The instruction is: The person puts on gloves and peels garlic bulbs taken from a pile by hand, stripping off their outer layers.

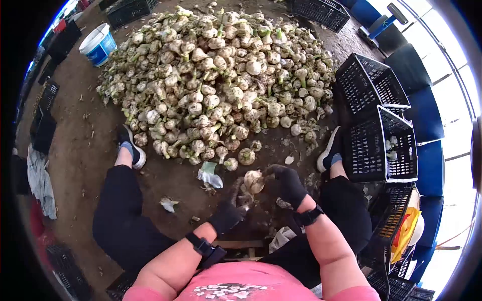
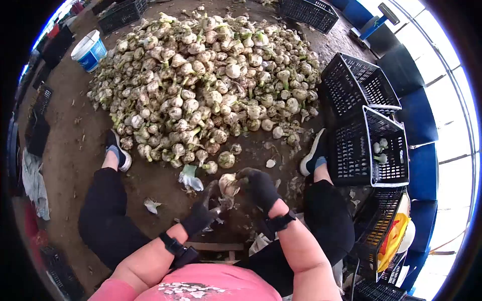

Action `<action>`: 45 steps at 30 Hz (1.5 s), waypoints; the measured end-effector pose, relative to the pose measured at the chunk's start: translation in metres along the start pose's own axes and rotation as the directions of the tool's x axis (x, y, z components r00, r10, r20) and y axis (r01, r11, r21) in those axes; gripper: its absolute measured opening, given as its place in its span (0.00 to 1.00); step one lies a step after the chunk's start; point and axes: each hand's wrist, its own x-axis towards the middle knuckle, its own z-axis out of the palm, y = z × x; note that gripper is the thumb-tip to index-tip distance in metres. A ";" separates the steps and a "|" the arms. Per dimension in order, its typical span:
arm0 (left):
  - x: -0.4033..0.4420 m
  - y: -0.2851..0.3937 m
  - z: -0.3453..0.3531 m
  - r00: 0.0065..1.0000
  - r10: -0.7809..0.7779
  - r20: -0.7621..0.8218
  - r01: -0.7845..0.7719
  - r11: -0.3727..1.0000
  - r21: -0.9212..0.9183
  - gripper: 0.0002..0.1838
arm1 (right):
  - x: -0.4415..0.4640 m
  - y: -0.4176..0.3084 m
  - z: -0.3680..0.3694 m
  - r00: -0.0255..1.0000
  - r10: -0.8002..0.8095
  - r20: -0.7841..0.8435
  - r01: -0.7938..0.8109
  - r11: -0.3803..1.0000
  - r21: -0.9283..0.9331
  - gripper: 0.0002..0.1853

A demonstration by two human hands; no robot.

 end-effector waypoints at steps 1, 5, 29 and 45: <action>-0.003 -0.016 0.004 0.998 -0.011 0.055 0.024 0.971 -0.239 0.38 | -0.016 -0.025 0.007 0.985 0.044 0.170 -0.063 0.992 0.107 0.13; -0.017 0.013 -0.025 0.971 -0.145 0.192 0.240 0.629 -0.739 0.32 | -0.046 -0.059 0.029 0.992 0.121 0.024 -0.085 0.527 0.845 0.23; -0.035 0.038 -0.073 0.952 0.015 0.305 0.213 0.682 -0.700 0.29 | -0.083 -0.077 0.081 0.916 -0.312 -0.253 0.267 0.943 -0.196 0.40; -0.028 0.027 -0.064 0.960 -0.098 0.263 0.264 0.633 -0.728 0.32 | -0.091 -0.065 0.085 1.000 -0.024 -0.019 0.031 0.855 0.518 0.43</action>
